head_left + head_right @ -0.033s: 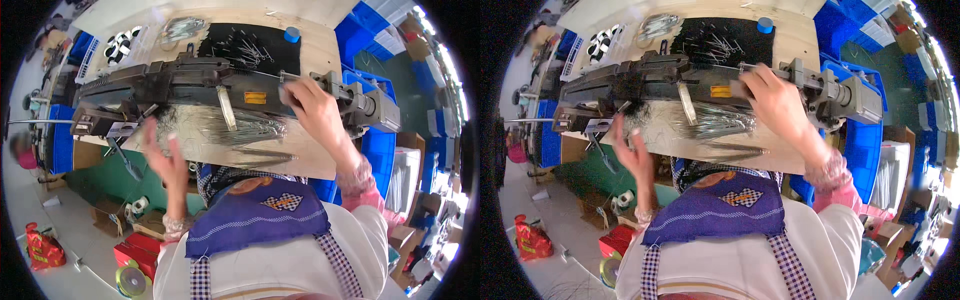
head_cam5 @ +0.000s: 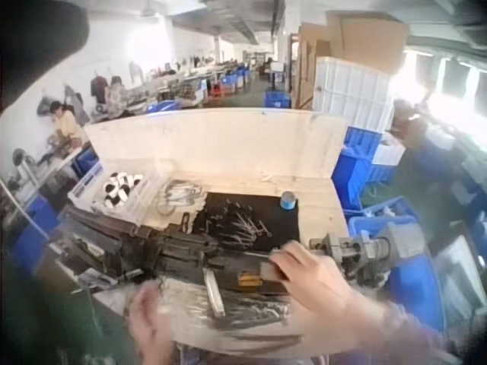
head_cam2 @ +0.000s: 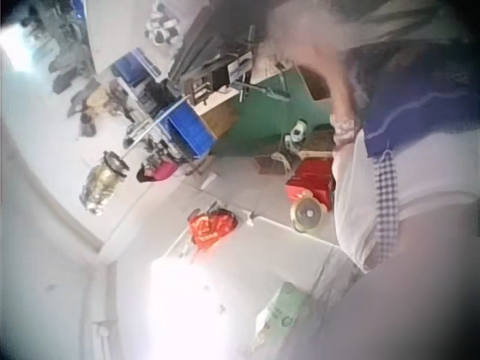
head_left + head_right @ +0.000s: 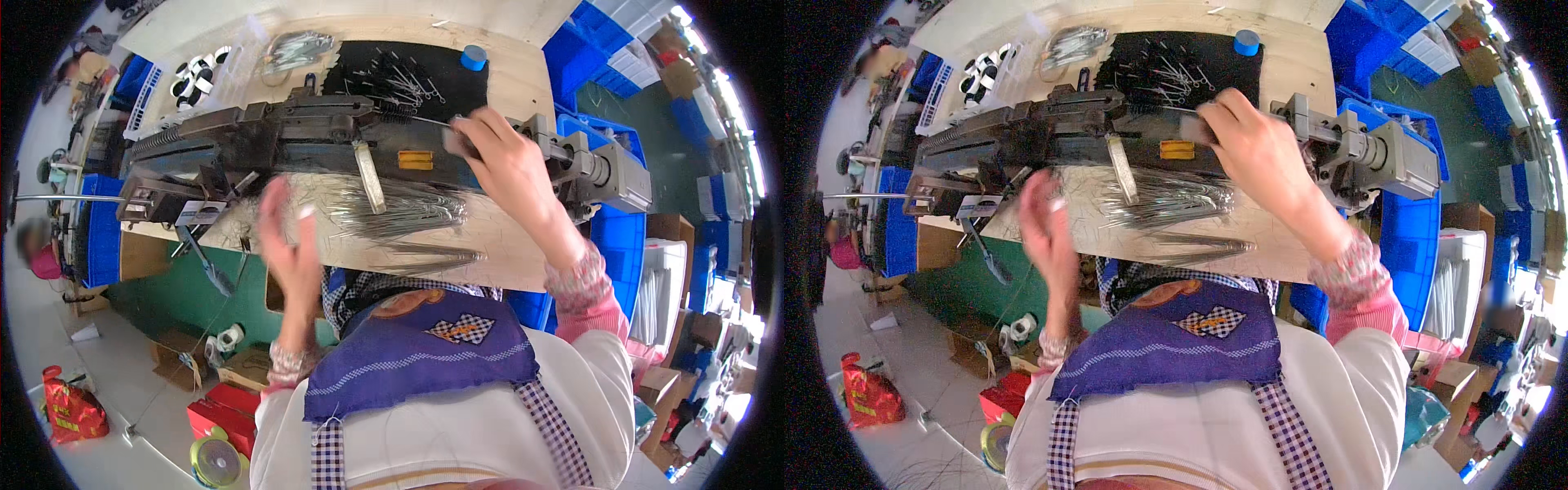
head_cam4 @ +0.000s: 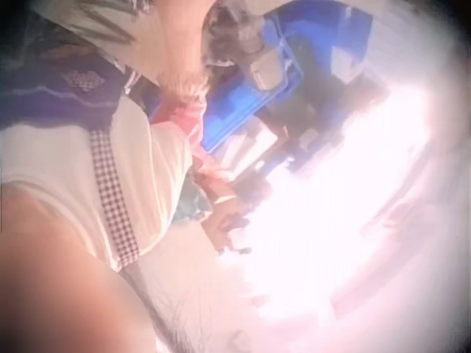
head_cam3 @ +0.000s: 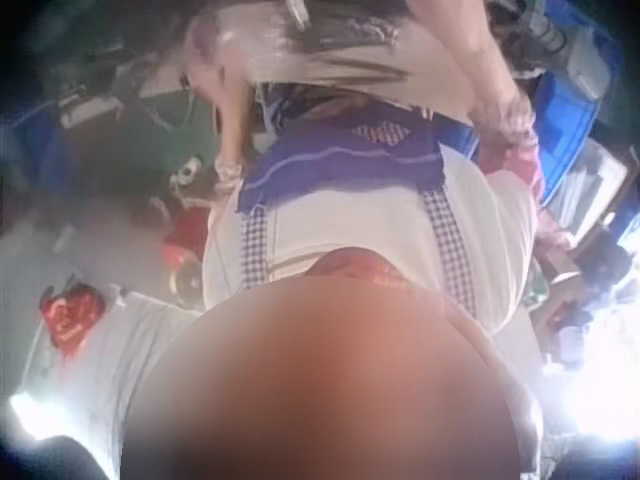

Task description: Assembling wire brushes using a mechanical press.

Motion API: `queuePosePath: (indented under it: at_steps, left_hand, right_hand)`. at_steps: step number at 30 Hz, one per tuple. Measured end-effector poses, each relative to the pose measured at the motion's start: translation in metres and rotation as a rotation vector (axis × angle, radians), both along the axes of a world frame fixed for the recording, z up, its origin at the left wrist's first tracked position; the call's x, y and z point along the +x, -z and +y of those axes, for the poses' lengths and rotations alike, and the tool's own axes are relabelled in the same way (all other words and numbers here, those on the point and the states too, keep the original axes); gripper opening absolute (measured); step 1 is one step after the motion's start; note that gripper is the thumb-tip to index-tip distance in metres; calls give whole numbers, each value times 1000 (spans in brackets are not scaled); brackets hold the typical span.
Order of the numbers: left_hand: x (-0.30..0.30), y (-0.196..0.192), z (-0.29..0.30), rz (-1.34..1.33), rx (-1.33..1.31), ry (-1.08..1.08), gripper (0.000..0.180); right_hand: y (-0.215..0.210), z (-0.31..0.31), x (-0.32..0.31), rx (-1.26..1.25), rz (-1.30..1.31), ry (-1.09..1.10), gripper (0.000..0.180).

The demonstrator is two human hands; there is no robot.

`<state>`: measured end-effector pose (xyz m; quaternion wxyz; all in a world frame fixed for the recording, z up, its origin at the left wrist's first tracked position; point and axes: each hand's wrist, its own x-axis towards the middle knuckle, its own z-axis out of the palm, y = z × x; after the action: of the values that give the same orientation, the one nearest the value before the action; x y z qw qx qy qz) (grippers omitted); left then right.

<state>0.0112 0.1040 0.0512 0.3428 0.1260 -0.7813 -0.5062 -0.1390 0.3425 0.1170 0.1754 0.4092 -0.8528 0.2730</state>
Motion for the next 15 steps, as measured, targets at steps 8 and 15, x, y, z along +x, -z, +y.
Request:
queuePosePath:
  at_steps: [8,15]
  left_hand:
    - [-59,-35,70,-42,2025,825,30]
    - [-50,-78,-6,563,2209,966,28]
  right_hand:
    - [14,-26,-20,137,155,11,9]
    - [12,-21,-20,16,66,-83,19]
